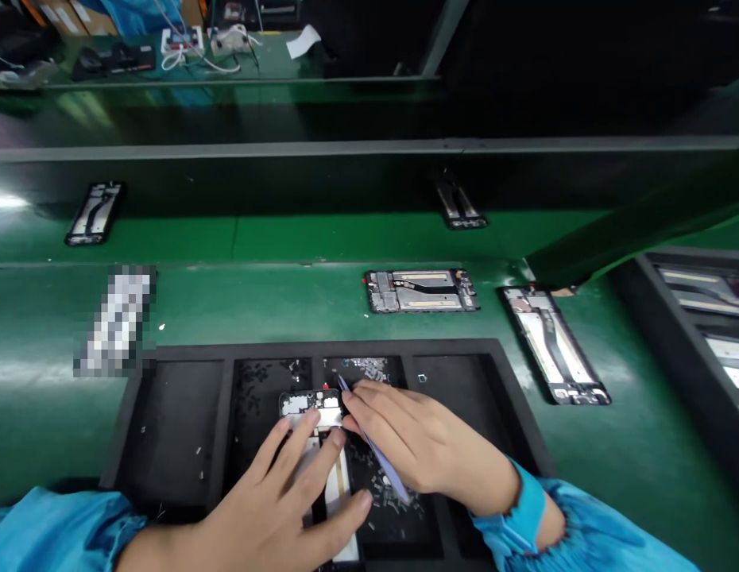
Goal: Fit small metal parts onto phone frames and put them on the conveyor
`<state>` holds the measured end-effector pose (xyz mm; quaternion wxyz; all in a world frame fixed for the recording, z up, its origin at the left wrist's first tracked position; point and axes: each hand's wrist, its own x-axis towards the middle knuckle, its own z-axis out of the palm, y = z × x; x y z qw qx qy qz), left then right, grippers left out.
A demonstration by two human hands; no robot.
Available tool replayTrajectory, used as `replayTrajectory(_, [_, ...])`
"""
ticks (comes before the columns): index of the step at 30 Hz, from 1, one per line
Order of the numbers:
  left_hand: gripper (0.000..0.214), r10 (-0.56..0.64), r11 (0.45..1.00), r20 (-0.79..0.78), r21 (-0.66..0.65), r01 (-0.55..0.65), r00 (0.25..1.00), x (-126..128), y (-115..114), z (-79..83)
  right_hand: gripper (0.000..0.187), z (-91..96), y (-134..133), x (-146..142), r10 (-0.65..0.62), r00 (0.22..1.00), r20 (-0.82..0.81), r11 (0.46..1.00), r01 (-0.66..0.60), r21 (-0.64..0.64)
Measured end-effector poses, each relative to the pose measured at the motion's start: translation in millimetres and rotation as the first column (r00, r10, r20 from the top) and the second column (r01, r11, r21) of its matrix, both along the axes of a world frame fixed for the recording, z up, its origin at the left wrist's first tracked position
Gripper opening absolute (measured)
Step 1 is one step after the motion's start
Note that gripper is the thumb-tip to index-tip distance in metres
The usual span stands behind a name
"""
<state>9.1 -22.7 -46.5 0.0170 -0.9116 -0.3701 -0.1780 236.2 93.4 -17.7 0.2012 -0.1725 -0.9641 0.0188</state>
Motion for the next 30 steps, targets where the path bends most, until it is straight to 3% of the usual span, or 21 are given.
replayTrajectory(6, [0.061,0.083,0.996,0.016,-0.007,-0.083,0.996,1,-1,-2.0,0.028,4.3,-2,4,0.016,0.996,0.087,1.0,-0.015,-0.013])
replayTrajectory(12, [0.062,0.088,0.99,-0.002,-0.112,-0.088,0.996,-2,-6,1.1,0.036,-7.4,-8,16,0.003,0.998,0.062,0.99,0.006,-0.14])
replayTrajectory(20, [0.068,0.069,0.99,-0.028,-0.121,-0.072,0.997,-2,-9,1.3,0.036,8.2,3,3,0.037,0.993,0.11,0.998,-0.032,-0.047])
replayTrajectory(24, [0.074,0.052,0.993,-0.055,-0.099,-0.057,0.997,-4,-7,1.6,0.039,1.0,-3,2,-0.001,0.996,0.089,0.999,0.006,-0.046])
replayTrajectory(27, [0.07,0.045,0.994,-0.041,-0.095,-0.049,0.998,-4,-4,3.3,0.033,1.0,-6,8,-0.098,0.995,-0.007,0.98,0.095,-0.176])
replayTrajectory(30, [0.061,0.018,0.993,-0.02,-0.114,-0.02,1.0,-4,0,8.9,0.029,19.4,3,10,-0.335,0.935,-0.113,0.854,0.251,-0.457])
